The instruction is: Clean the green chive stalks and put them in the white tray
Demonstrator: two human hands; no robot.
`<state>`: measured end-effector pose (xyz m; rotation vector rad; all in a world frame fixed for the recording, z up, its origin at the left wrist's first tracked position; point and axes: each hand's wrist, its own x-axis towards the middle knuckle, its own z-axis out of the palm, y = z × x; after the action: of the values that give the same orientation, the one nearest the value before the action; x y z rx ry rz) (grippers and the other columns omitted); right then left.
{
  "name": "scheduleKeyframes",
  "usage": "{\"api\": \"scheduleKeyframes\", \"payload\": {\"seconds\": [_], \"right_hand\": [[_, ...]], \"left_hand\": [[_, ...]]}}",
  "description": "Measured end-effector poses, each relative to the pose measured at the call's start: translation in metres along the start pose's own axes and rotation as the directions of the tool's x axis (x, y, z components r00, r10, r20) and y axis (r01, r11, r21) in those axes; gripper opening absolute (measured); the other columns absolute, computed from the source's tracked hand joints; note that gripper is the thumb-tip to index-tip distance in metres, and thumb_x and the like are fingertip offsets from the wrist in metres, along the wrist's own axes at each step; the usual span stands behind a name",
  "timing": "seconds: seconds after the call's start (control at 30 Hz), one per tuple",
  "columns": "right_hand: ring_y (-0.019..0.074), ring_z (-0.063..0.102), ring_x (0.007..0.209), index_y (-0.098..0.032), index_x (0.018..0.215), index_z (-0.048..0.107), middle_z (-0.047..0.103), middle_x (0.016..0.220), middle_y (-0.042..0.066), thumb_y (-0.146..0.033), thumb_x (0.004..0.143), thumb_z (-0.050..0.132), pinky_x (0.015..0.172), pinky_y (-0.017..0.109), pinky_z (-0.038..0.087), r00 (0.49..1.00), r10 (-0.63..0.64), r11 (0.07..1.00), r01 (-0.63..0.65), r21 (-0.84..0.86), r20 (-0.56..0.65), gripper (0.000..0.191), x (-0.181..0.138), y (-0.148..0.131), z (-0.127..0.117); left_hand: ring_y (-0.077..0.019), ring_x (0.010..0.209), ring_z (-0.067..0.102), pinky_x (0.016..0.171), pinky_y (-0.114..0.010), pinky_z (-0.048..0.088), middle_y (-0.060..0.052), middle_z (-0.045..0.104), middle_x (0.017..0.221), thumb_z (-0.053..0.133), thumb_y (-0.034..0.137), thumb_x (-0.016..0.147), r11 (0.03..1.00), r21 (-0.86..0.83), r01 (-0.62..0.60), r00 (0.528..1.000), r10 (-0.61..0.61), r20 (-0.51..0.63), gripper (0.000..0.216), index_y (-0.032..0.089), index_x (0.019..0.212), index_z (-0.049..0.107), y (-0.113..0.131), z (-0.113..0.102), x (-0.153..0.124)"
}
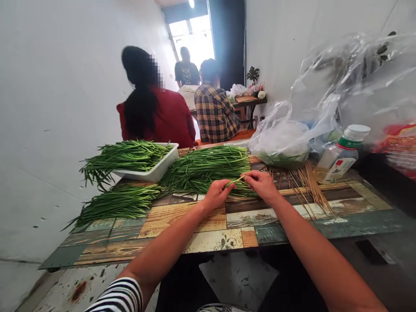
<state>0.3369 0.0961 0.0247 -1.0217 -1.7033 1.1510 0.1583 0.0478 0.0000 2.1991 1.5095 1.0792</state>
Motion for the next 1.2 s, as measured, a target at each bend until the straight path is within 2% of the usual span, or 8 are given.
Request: {"api": "scheduleKeyframes", "payload": {"seconds": [0.13, 0.2, 0.33, 0.53, 0.63, 0.77, 0.97, 1.2], "right_hand": [[0.0080, 0.036, 0.044, -0.016, 0.058, 0.059, 0.047, 0.046, -0.003, -0.054, 0.065, 0.069, 0.044, 0.024, 0.027, 0.955, 0.043, 0.999, -0.049, -0.012, -0.294, 0.040, 0.008, 0.016, -0.010], [0.0073, 0.032, 0.042, -0.019, 0.045, 0.047, 0.040, 0.041, -0.004, -0.056, 0.068, 0.067, 0.043, 0.025, 0.024, 0.938, 0.046, 0.999, -0.050, -0.001, -0.344, 0.048, 0.009, 0.021, -0.015], [0.0068, 0.029, 0.040, -0.019, 0.043, 0.043, 0.035, 0.040, -0.005, -0.052, 0.073, 0.062, 0.041, 0.024, 0.021, 0.986, 0.009, 0.998, 0.002, 0.059, -0.169, 0.049, 0.003, 0.013, -0.016], [0.0097, 0.043, 0.052, -0.016, 0.065, 0.066, 0.056, 0.058, -0.001, -0.049, 0.073, 0.061, 0.049, 0.024, 0.033, 0.975, -0.037, 0.993, 0.060, -0.099, 0.220, 0.034, -0.011, -0.009, -0.003], [0.0136, 0.052, 0.061, -0.016, 0.069, 0.069, 0.064, 0.067, 0.002, -0.045, 0.073, 0.063, 0.059, 0.027, 0.041, 0.976, -0.094, 0.977, 0.128, -0.173, 0.195, 0.030, -0.010, -0.002, 0.002], [0.0165, 0.059, 0.069, -0.017, 0.075, 0.071, 0.069, 0.075, 0.004, -0.044, 0.072, 0.064, 0.066, 0.029, 0.046, 0.985, -0.123, 0.972, 0.145, -0.187, 0.122, 0.028, -0.004, 0.014, 0.001], [0.0156, 0.056, 0.061, -0.016, 0.072, 0.070, 0.067, 0.067, 0.003, -0.044, 0.071, 0.066, 0.059, 0.028, 0.042, 0.996, -0.072, 0.959, 0.084, -0.271, 0.054, 0.028, -0.003, 0.013, -0.004], [0.0117, 0.048, 0.056, -0.017, 0.072, 0.066, 0.060, 0.064, 0.000, -0.045, 0.072, 0.065, 0.056, 0.026, 0.039, 0.998, -0.002, 0.998, 0.007, -0.060, 0.069, 0.028, 0.000, 0.020, 0.003]], "left_hand": [[-0.0158, 0.077, 0.064, 0.073, -0.025, 0.048, -0.005, 0.070, 0.081, 0.045, 0.023, 0.091, 0.999, 0.045, -0.019, 0.999, 0.020, -0.027, 0.024, 0.016, 0.085, 0.067, -0.010, 0.010, -0.002], [-0.0179, 0.085, 0.065, 0.080, -0.028, 0.050, -0.007, 0.071, 0.092, 0.048, 0.019, 0.088, 0.992, 0.121, -0.032, 0.999, 0.036, -0.038, 0.019, 0.016, 0.094, 0.066, -0.016, 0.017, -0.004], [-0.0205, 0.099, 0.063, 0.088, -0.033, 0.050, -0.009, 0.068, 0.109, 0.050, 0.011, 0.082, 0.953, 0.293, -0.077, 0.995, 0.092, -0.039, 0.030, 0.016, 0.110, 0.061, -0.020, 0.023, -0.005], [-0.0196, 0.081, 0.062, 0.076, -0.031, 0.048, -0.007, 0.066, 0.085, 0.041, 0.014, 0.090, 0.859, 0.509, -0.055, 0.997, 0.076, -0.020, 0.022, 0.016, 0.099, 0.060, -0.007, 0.018, -0.001], [-0.0205, 0.082, 0.061, 0.077, -0.033, 0.047, -0.008, 0.065, 0.084, 0.040, 0.019, 0.092, 0.856, 0.511, -0.080, 0.996, 0.092, 0.002, 0.020, 0.016, 0.100, 0.059, -0.002, 0.020, -0.001], [-0.0216, 0.095, 0.061, 0.084, -0.033, 0.047, -0.009, 0.065, 0.102, 0.051, 0.032, 0.089, 0.949, 0.309, -0.064, 0.995, 0.085, -0.056, 0.028, 0.016, 0.112, 0.054, 0.001, 0.027, -0.005], [-0.0176, 0.087, 0.062, 0.078, -0.028, 0.047, -0.004, 0.067, 0.094, 0.035, 0.029, 0.097, 0.988, 0.114, 0.106, 0.994, -0.102, -0.039, 0.024, 0.020, 0.098, 0.057, 0.004, 0.028, -0.005], [-0.0162, 0.074, 0.060, 0.068, -0.025, 0.042, -0.001, 0.064, 0.080, 0.039, 0.030, 0.096, 0.980, 0.083, 0.179, 0.983, -0.176, -0.042, 0.017, 0.021, 0.093, 0.053, 0.010, 0.024, -0.004]]}}
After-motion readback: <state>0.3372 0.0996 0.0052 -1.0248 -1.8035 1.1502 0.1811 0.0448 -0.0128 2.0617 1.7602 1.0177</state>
